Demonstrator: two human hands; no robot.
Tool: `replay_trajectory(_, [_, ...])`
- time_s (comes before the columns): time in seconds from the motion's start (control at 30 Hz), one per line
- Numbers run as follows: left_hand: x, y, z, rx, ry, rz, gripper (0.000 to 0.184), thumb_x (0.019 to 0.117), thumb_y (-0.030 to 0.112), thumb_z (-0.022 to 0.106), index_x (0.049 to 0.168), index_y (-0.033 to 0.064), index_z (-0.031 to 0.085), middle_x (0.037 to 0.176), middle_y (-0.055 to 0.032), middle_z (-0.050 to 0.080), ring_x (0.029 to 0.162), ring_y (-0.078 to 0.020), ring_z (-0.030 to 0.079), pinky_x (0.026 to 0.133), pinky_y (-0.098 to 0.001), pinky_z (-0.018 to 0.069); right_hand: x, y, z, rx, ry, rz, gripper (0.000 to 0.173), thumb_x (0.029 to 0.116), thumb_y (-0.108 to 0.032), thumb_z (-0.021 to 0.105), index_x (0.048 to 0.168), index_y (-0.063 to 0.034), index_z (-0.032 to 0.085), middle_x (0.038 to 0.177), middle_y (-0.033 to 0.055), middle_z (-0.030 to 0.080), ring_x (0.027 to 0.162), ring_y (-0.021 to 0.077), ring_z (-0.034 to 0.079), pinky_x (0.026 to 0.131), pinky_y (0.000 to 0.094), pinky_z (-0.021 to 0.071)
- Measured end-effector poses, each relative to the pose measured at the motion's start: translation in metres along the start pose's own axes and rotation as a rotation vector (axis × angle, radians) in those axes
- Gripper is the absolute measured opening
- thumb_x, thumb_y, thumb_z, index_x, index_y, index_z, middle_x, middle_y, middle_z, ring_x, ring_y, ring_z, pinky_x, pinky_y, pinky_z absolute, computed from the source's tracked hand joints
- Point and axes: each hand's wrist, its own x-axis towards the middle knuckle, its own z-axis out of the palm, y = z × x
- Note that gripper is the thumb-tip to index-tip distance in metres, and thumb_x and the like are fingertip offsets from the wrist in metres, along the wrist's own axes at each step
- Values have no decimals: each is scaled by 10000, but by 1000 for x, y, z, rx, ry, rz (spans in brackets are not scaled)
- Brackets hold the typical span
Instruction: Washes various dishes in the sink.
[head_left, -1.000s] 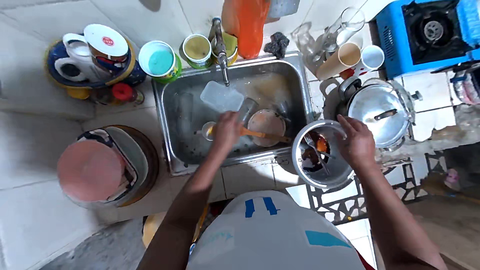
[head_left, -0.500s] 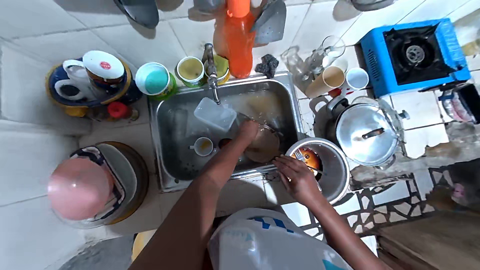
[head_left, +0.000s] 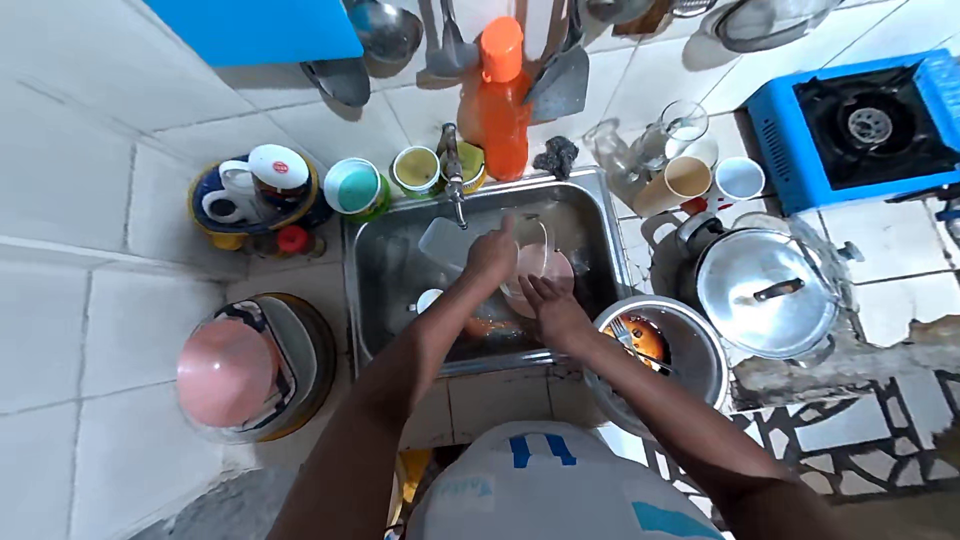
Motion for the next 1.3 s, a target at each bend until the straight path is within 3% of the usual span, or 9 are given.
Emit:
replay_trajectory(0.1, [24, -47, 6, -318, -117, -151, 604, 978, 124, 589, 1533, 62, 358, 1234, -281, 637, 1055, -417, 675, 884, -605, 549, 39, 10, 6, -79, -38, -70, 617, 999, -398, 623, 1534, -129, 476, 1579, 139, 467, 1502, 348, 370, 1222, 644, 215])
replay_trajectory(0.23, [49, -91, 37, -684, -219, -287, 585, 1000, 77, 554, 1552, 94, 364, 1208, -180, 645, 866, -247, 639, 737, -410, 549, 66, 13, 0, -165, -147, -132, 361, 1053, -333, 524, 1307, -121, 670, 1234, 204, 695, 1204, 419, 634, 1054, 643, 450])
replay_trajectory(0.33, [60, -103, 37, -837, -115, -347, 448, 1087, 377, 487, 1434, 97, 530, 1118, -136, 653, 739, -170, 544, 644, -339, 462, 83, -10, -16, -177, -187, -66, 323, 1057, -291, 533, 1265, -91, 678, 1176, 233, 696, 1122, 447, 661, 923, 661, 507])
replay_trajectory(0.43, [56, -103, 35, -1212, -82, -428, 607, 1036, 513, 512, 1497, 120, 471, 1464, -201, 511, 1276, -369, 540, 997, -584, 475, 102, -27, -21, -120, -94, -47, 286, 1034, -272, 580, 1217, -82, 691, 1124, 234, 707, 1065, 455, 679, 851, 677, 528])
replay_trajectory(0.6, [56, -110, 65, -1648, 103, -249, 403, 1005, 337, 503, 1350, 136, 561, 1214, -86, 638, 1052, -221, 618, 853, -442, 537, 104, -41, -37, -8, -123, -80, 261, 1028, -250, 600, 1181, -66, 703, 1129, 238, 708, 1095, 451, 669, 908, 681, 507])
replay_trajectory(0.73, [73, -104, 79, -1858, 47, -143, 529, 1080, 395, 220, 1395, 143, 562, 1261, -82, 656, 1050, -218, 642, 830, -421, 544, 96, 4, -53, 417, -142, -151, 207, 978, -116, 681, 1152, -6, 689, 1028, 169, 724, 935, 279, 712, 892, 512, 579])
replay_trajectory(0.93, [84, -65, 107, -1905, -44, -202, 470, 1109, 439, 334, 1394, 130, 545, 1287, -68, 635, 1126, -201, 620, 941, -422, 529, 100, 63, -60, 1327, -21, 156, 192, 1087, -148, 462, 1178, -35, 588, 926, 84, 748, 744, 147, 728, 641, 276, 605])
replay_trajectory(1.13, [81, -83, 85, -1778, -67, -398, 495, 1036, 596, 453, 1194, 151, 602, 798, -5, 594, 569, -90, 517, 535, -236, 470, 143, 84, -21, 1954, 163, 346, 326, 1082, -447, 409, 989, -185, 579, 710, -56, 591, 536, 37, 556, 475, 187, 488])
replay_trajectory(1.3, [80, -109, 84, -1874, 186, -617, 380, 1070, 513, 450, 989, 151, 531, 600, 27, 385, 434, -98, 373, 423, -245, 389, 190, 55, 11, 1736, 253, 476, 289, 1067, -422, 447, 1033, -163, 570, 670, -44, 498, 466, 49, 440, 421, 200, 407])
